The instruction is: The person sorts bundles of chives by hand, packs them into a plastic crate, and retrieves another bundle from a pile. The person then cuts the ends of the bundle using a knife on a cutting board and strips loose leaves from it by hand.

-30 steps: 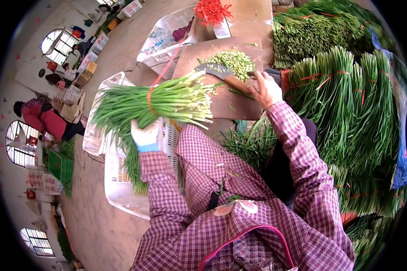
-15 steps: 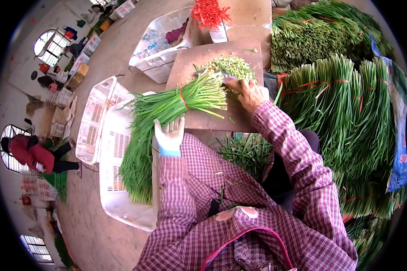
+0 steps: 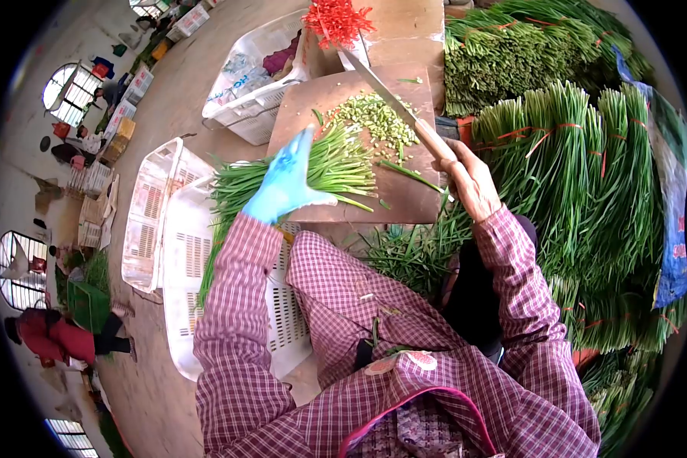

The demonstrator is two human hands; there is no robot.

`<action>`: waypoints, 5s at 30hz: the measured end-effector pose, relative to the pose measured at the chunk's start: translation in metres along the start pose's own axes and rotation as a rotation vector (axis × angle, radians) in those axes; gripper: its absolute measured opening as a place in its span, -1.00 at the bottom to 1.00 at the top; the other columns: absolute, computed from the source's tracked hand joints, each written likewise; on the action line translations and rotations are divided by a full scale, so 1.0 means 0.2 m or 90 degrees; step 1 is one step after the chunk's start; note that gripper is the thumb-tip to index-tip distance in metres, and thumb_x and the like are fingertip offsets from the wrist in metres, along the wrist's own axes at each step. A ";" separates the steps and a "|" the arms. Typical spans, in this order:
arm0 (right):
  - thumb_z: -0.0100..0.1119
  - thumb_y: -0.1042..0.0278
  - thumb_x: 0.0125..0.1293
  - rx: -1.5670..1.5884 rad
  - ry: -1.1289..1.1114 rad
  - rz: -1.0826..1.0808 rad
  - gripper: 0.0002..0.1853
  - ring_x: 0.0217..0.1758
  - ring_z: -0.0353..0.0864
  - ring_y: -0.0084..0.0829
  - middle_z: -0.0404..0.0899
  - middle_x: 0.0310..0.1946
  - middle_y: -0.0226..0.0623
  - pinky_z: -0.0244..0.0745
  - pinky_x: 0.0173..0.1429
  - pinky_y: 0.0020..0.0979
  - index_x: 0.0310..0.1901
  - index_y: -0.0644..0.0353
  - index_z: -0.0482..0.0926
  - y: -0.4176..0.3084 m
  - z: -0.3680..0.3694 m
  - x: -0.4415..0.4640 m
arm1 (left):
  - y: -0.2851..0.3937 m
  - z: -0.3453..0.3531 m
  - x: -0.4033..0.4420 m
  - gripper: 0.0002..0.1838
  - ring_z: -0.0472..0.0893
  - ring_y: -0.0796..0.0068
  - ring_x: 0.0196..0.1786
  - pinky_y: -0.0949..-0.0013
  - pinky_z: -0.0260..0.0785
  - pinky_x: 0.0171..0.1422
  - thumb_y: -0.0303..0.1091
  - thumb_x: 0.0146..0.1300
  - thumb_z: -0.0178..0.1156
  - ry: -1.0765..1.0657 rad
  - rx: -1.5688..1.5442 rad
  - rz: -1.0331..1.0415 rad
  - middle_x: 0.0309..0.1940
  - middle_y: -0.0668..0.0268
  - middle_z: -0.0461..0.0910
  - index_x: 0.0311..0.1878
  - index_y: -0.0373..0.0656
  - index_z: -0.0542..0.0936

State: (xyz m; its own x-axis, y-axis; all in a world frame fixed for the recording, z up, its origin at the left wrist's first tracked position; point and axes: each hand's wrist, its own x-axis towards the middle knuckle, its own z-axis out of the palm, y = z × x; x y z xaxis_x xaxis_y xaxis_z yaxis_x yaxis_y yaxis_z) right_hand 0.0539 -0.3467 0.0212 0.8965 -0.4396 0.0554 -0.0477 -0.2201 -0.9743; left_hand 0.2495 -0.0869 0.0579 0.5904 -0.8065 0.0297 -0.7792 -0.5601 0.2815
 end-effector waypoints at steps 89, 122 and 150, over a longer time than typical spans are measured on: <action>0.10 0.21 0.36 -0.424 -0.083 -0.060 -0.70 -0.51 0.63 0.11 0.57 -0.63 0.06 0.53 -0.41 0.02 -0.07 0.23 0.31 0.03 0.40 -0.23 | 0.08 0.26 0.31 -0.32 0.68 0.15 -0.05 0.14 0.53 0.04 0.05 -0.25 0.49 -0.067 0.197 -0.225 -0.15 0.10 0.68 -0.05 -0.14 0.55; -0.01 0.18 0.40 -0.595 -0.169 -0.038 -0.73 -0.26 0.71 -0.03 0.66 -0.41 -0.02 0.59 -0.19 -0.05 -0.01 0.16 0.38 0.12 0.51 0.22 | -0.06 0.26 0.19 0.21 0.51 0.07 0.23 0.12 0.38 0.29 0.18 -0.34 0.59 -0.002 0.113 -0.112 0.17 -0.02 0.51 0.38 -0.25 0.27; 0.16 -0.07 0.32 -0.597 0.014 -0.209 -0.50 0.11 0.47 -0.17 0.46 0.02 -0.18 0.45 0.18 -0.15 0.26 -0.15 0.46 0.17 0.38 0.35 | -0.14 -0.11 -0.25 -0.02 0.61 0.24 0.12 0.25 0.44 0.24 -0.39 -0.32 0.61 -0.004 -0.091 -0.103 0.09 0.13 0.59 0.31 -0.12 0.38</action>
State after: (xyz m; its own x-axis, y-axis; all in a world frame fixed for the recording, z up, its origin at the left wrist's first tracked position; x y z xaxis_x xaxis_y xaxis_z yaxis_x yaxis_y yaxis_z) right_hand 0.1476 -0.3184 -0.0250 0.9197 -0.2474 0.3049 -0.1360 -0.9292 -0.3438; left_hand 0.2469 -0.0260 0.0704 0.7032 -0.7102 -0.0330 -0.6367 -0.6497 0.4153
